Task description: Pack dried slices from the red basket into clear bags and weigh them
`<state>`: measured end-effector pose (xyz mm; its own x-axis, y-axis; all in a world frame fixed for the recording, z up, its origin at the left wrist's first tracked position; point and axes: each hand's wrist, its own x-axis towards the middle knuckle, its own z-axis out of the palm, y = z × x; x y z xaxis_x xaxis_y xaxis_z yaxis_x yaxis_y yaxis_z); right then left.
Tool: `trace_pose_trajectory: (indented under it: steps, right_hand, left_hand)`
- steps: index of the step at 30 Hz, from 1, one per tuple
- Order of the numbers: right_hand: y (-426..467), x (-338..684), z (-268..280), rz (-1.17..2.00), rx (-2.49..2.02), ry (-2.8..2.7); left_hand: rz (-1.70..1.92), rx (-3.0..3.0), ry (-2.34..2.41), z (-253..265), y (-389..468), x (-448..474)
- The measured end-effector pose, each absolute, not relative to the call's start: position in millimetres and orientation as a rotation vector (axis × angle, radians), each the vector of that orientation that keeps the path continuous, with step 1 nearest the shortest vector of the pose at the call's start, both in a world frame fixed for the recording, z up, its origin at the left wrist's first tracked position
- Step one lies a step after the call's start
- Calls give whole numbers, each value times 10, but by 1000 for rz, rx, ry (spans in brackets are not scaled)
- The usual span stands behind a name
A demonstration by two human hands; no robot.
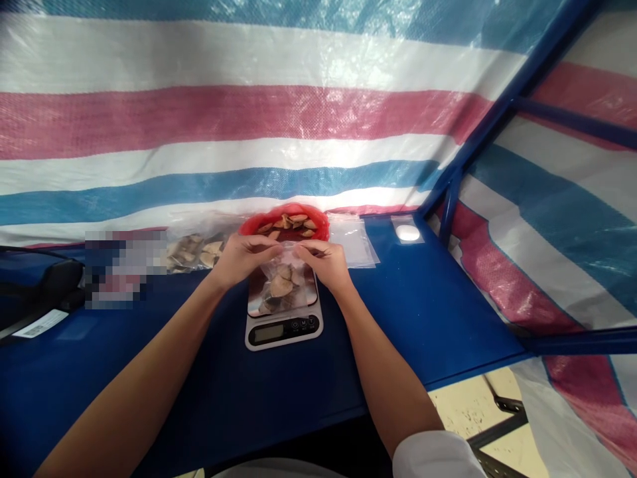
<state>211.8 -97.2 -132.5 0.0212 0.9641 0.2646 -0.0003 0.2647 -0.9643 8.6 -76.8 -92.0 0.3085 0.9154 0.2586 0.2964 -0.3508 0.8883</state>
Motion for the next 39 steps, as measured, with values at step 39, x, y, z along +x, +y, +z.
trace_pose_trajectory:
  steps: [39]
  right_hand:
    - [-966, 2159, -1268, 1169, -994, -1187]
  left_hand:
    - [847, 1598, 1020, -756, -821, -66]
